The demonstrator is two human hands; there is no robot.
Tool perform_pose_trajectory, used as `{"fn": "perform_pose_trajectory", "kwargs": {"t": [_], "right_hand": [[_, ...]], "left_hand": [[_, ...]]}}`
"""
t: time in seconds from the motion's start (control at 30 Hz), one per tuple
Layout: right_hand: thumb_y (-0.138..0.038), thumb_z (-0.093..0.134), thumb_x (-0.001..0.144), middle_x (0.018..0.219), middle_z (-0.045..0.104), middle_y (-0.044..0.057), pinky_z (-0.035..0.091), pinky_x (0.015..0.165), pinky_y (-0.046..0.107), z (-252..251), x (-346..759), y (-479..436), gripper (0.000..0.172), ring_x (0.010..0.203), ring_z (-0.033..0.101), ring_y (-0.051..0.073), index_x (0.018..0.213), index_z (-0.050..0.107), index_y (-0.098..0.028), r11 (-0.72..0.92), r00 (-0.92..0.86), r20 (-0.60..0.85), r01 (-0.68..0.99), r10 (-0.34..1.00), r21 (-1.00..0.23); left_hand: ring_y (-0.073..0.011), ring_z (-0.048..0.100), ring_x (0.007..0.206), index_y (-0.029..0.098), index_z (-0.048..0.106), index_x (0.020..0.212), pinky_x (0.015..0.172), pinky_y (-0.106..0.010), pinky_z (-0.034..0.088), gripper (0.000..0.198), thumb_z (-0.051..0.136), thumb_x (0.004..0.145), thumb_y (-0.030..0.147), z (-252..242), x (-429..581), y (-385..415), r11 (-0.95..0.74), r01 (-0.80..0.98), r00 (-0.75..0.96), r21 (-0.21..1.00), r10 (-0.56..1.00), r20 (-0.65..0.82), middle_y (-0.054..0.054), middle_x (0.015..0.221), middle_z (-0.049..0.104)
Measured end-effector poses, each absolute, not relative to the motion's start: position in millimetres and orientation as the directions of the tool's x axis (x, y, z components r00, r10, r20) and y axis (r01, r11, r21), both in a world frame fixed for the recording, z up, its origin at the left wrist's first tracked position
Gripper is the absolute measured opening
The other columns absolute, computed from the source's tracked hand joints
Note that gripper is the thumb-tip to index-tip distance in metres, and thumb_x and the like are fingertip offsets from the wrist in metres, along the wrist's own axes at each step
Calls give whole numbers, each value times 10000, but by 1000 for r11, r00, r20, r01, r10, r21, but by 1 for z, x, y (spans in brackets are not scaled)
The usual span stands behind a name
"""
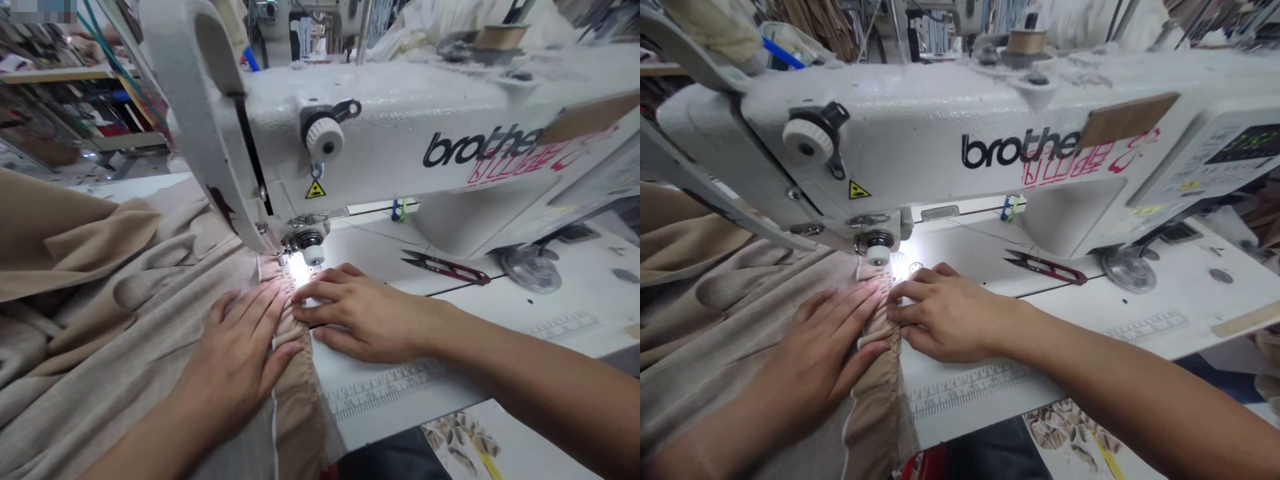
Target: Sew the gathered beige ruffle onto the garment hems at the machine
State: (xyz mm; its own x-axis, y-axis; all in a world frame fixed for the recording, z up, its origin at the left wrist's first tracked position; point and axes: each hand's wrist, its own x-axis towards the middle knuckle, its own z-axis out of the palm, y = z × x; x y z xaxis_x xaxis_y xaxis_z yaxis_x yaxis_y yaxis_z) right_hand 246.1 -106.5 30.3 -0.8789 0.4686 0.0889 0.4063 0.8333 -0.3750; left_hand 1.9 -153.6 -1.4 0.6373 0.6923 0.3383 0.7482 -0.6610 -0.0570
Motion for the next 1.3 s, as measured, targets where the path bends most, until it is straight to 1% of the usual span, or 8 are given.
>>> {"fn": "perform_pose_trajectory", "kwargs": {"t": [0.17, 0.27, 0.43, 0.57, 0.8, 1.07, 1.17, 1.3], "right_hand": [[-263, 555, 1039, 1452, 622, 110, 417, 1123, 532, 30, 244, -106, 350, 1302, 566, 293, 1359, 669, -178, 806, -864, 66, 436, 500, -400], [-290, 534, 1056, 1476, 608, 109, 410, 1130, 541, 26, 243, -104, 374, 1328, 554, 291, 1401, 643, -196, 793, -849, 76, 451, 523, -410], [-371, 474, 1089, 1528, 561, 117, 382, 1148, 562, 17, 240, -100, 428, 1394, 491, 308, 1451, 596, -179, 785, -830, 91, 479, 551, -392], [-405, 443, 1097, 1540, 550, 111, 358, 1170, 550, 17, 239, -100, 461, 1413, 461, 313, 1463, 578, -160, 778, -829, 62, 492, 555, -390], [-432, 440, 1098, 1515, 573, 113, 375, 1150, 522, 17, 238, -100, 460, 1397, 466, 298, 1454, 584, -179, 764, -823, 41, 507, 567, -399], [-482, 404, 1098, 1459, 541, 166, 356, 1155, 580, 15, 232, -91, 510, 1368, 460, 338, 1515, 507, -208, 711, -751, 11, 620, 661, -332], [-451, 471, 1084, 1493, 525, 140, 319, 1175, 579, 24, 238, -109, 463, 1396, 436, 332, 1483, 538, -225, 692, -740, 16, 621, 673, -367], [-318, 514, 1070, 1399, 607, 110, 397, 1129, 448, 27, 243, -161, 369, 1328, 502, 258, 1407, 591, -188, 668, -751, 87, 520, 654, -533]], "left_hand": [[-341, 533, 1386, 77, 495, 1457, 1174, -540, 276, 530, 384, 1075, 427, -12, -3, -155, -648, 760, 630, -51, 714, 307, -210, 1493, 586], [-345, 511, 1411, 72, 493, 1457, 1175, -552, 286, 561, 344, 1080, 461, -12, -3, -149, -647, 761, 626, -37, 720, 300, -218, 1513, 566], [-395, 524, 1382, 41, 549, 1396, 1172, -602, 305, 527, 407, 1066, 427, -9, -1, -137, -637, 768, 607, -61, 696, 383, -240, 1460, 604], [-367, 555, 1352, 40, 565, 1368, 1195, -605, 246, 485, 407, 1074, 391, -8, 0, -137, -669, 742, 632, -42, 678, 375, -227, 1415, 642], [-360, 536, 1370, 67, 539, 1396, 1180, -590, 266, 520, 341, 1088, 435, -15, -4, -136, -641, 767, 595, 19, 723, 350, -220, 1446, 617], [-381, 574, 1325, 62, 597, 1327, 1132, -607, 320, 611, 305, 1081, 539, -13, -9, -107, -664, 748, 620, 10, 704, 347, -229, 1402, 648], [-370, 558, 1352, 82, 578, 1369, 1155, -597, 317, 627, 283, 1082, 555, -8, -16, -116, -671, 742, 636, -9, 699, 327, -214, 1439, 628], [-378, 543, 1367, 68, 470, 1488, 1152, -564, 361, 629, 356, 1071, 524, -2, -44, -141, -628, 777, 594, -44, 708, 382, -228, 1491, 574]]}}
